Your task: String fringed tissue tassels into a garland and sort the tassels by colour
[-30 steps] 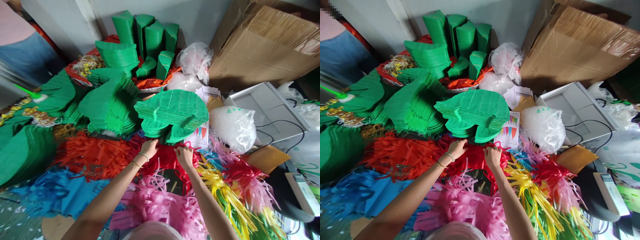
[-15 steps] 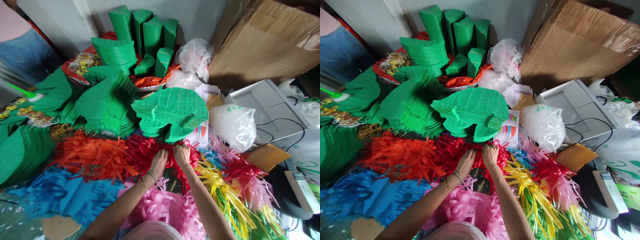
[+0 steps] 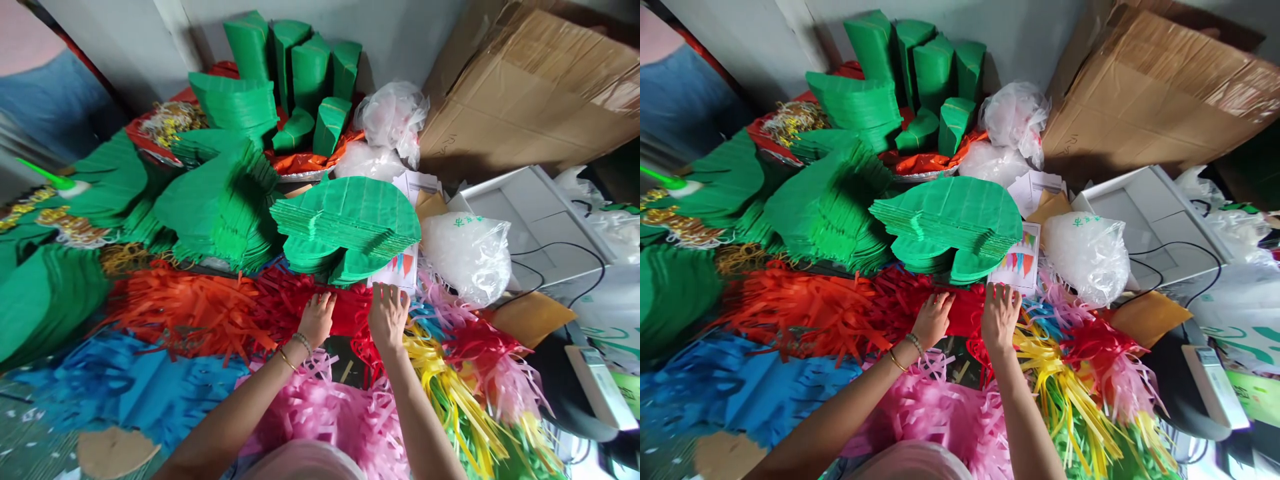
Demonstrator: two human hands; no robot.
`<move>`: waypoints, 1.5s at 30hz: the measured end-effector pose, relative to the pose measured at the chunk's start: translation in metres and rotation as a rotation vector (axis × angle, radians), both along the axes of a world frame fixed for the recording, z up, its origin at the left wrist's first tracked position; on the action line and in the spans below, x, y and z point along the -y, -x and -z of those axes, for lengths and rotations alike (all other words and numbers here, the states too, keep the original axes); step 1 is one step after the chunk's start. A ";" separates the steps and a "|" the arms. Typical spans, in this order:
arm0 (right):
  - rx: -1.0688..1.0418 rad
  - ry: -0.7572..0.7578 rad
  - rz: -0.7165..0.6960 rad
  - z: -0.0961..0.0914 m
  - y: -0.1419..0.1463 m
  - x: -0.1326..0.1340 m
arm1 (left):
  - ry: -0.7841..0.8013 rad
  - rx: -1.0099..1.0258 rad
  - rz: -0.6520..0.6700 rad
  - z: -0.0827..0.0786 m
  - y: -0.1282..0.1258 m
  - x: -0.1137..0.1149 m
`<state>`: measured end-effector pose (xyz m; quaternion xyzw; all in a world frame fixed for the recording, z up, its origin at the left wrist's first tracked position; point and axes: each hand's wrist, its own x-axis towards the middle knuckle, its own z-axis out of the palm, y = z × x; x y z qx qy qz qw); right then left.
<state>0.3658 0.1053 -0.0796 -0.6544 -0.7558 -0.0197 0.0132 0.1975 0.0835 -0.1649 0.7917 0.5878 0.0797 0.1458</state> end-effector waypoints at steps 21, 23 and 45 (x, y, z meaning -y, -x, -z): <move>-0.037 0.162 -0.163 0.069 0.025 0.029 | -0.058 -0.053 0.019 -0.029 0.028 0.004; -0.046 0.163 -0.170 0.067 0.024 0.028 | -0.053 -0.027 0.116 -0.022 0.017 0.001; -0.086 0.012 -0.346 0.084 0.012 0.024 | -0.101 0.063 0.179 -0.004 0.029 -0.001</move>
